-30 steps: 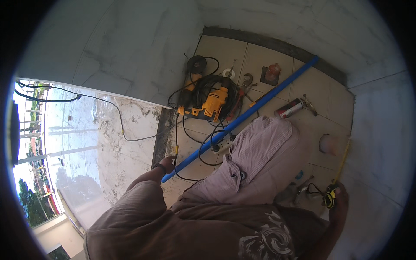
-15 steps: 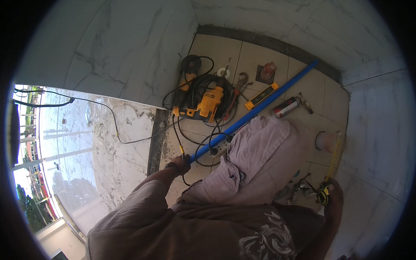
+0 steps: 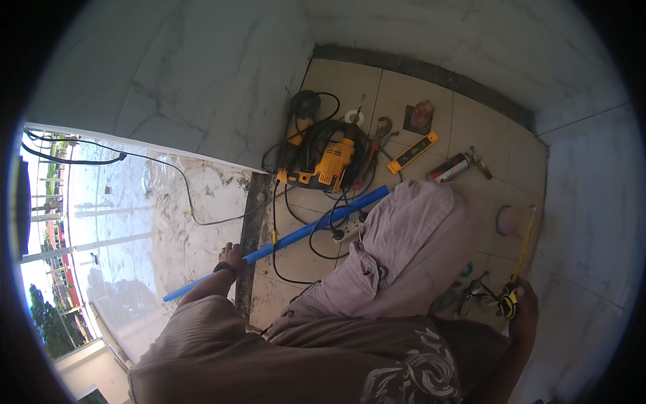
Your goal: The person assembles a metal P-trap under a sink, measures the connection points, and cuts a blue pipe to length using a tape measure, marker, and angle grinder.
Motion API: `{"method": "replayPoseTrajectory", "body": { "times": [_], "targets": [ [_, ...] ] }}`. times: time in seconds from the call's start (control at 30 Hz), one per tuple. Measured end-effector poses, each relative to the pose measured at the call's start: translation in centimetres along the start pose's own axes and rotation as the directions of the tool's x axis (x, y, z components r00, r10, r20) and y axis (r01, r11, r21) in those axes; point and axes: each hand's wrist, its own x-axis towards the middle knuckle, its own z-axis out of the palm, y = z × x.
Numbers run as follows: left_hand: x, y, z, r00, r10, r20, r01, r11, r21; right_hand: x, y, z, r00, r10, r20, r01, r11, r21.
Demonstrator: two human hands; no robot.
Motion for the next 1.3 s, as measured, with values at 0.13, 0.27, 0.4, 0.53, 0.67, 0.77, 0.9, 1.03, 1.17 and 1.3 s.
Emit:
{"method": "replayPoseTrajectory", "body": {
  "times": [0.13, 0.27, 0.4, 0.53, 0.67, 0.77, 0.9, 1.03, 1.17, 1.3],
  "targets": [
    [2.7, 8.2, 1.5, 0.952, 0.245, 0.182, -0.256, 0.966, 0.037, -0.7, -0.6, -0.3, 1.0, 0.011, -0.028, -0.011, 1.0, -0.024],
    [3.0, 10.6, 2.5, 0.924, 0.275, 0.265, -0.268, 0.961, -0.062, -1.6, -0.4, -0.5, 0.998, 0.031, -0.049, -0.032, 0.999, -0.015],
    [3.5, 7.9, 3.5, 0.944, 0.192, 0.269, -0.198, 0.98, -0.005, -2.2, 0.1, -0.3, 0.997, 0.039, -0.065, -0.037, 0.999, 0.034],
    [2.7, -0.6, 3.0, 0.942, -0.195, 0.274, 0.175, 0.98, 0.097, -2.2, -0.2, 0.2, 0.999, -0.014, -0.05, 0.014, 1.0, 0.008],
    [-2.6, -8.0, 1.1, 0.962, -0.191, 0.197, 0.17, 0.978, 0.119, -1.6, -0.4, 0.5, 0.999, -0.033, -0.042, 0.035, 0.999, 0.029],
    [-5.7, -7.2, -1.7, 0.993, 0.076, 0.089, -0.075, 0.997, -0.014, -1.1, -0.1, 0.7, 0.997, -0.082, 0.013, 0.08, 0.99, 0.112],
    [-6.0, -2.3, -4.4, 0.936, 0.349, -0.054, -0.353, 0.923, -0.154, 0.3, -0.4, 1.5, 0.996, -0.082, -0.045, 0.092, 0.949, 0.301],
    [-3.1, -3.6, -2.0, 0.981, 0.033, 0.191, -0.058, 0.99, 0.126, 0.2, -2.2, 1.8, 0.988, -0.143, -0.062, 0.155, 0.94, 0.305],
    [-5.3, -14.3, 1.5, 0.908, -0.186, 0.376, 0.036, 0.928, 0.372, -2.1, -2.8, -0.1, 0.986, -0.168, -0.02, 0.166, 0.94, 0.297],
    [-11.1, -22.3, 0.2, 0.862, -0.41, 0.298, 0.293, 0.883, 0.368, -3.3, 0.1, -1.4, 0.984, -0.074, -0.164, 0.124, 0.939, 0.322]
  ]
}}
